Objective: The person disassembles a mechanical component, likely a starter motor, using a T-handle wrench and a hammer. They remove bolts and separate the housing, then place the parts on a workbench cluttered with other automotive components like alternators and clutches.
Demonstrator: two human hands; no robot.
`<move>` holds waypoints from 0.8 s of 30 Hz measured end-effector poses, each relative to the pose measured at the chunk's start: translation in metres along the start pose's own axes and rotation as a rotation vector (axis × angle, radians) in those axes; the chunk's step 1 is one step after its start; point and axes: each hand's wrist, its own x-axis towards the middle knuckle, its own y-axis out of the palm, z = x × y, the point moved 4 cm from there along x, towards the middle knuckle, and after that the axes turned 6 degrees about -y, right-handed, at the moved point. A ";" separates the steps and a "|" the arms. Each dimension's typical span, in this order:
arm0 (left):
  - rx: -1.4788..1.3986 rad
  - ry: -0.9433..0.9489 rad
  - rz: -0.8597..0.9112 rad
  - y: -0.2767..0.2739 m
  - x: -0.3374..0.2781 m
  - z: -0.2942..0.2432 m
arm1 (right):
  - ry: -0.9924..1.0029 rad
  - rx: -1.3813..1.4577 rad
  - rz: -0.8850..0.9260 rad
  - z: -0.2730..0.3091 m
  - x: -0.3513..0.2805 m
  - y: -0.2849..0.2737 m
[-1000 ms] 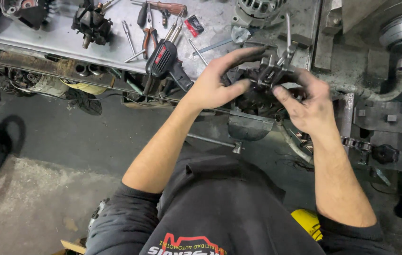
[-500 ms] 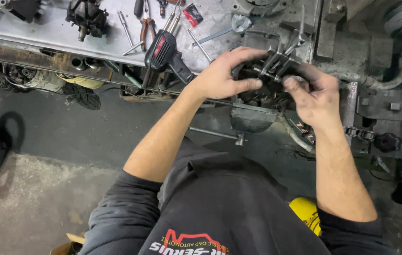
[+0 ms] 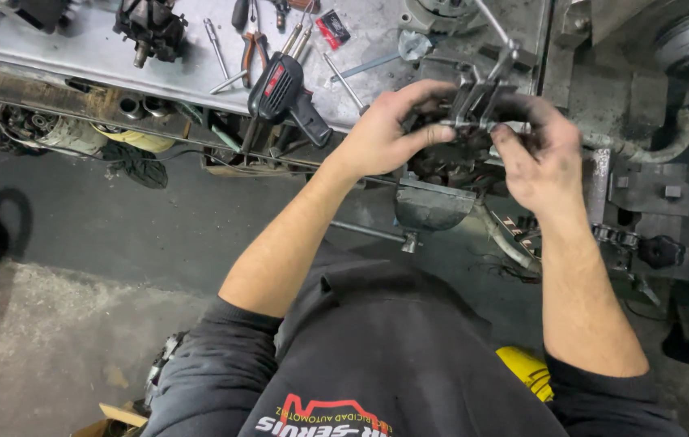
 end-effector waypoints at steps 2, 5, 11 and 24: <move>-0.098 -0.006 -0.014 0.004 0.000 0.001 | -0.059 -0.076 0.073 0.003 0.002 -0.003; -0.363 -0.020 -0.097 0.001 0.005 0.004 | -0.260 -0.220 0.177 0.021 0.010 -0.001; -0.539 -0.008 -0.327 -0.057 -0.022 0.009 | -0.470 -0.492 0.214 0.041 0.020 0.011; 0.013 -0.568 -0.699 -0.207 -0.160 0.108 | -0.547 -1.432 0.400 0.130 0.025 0.064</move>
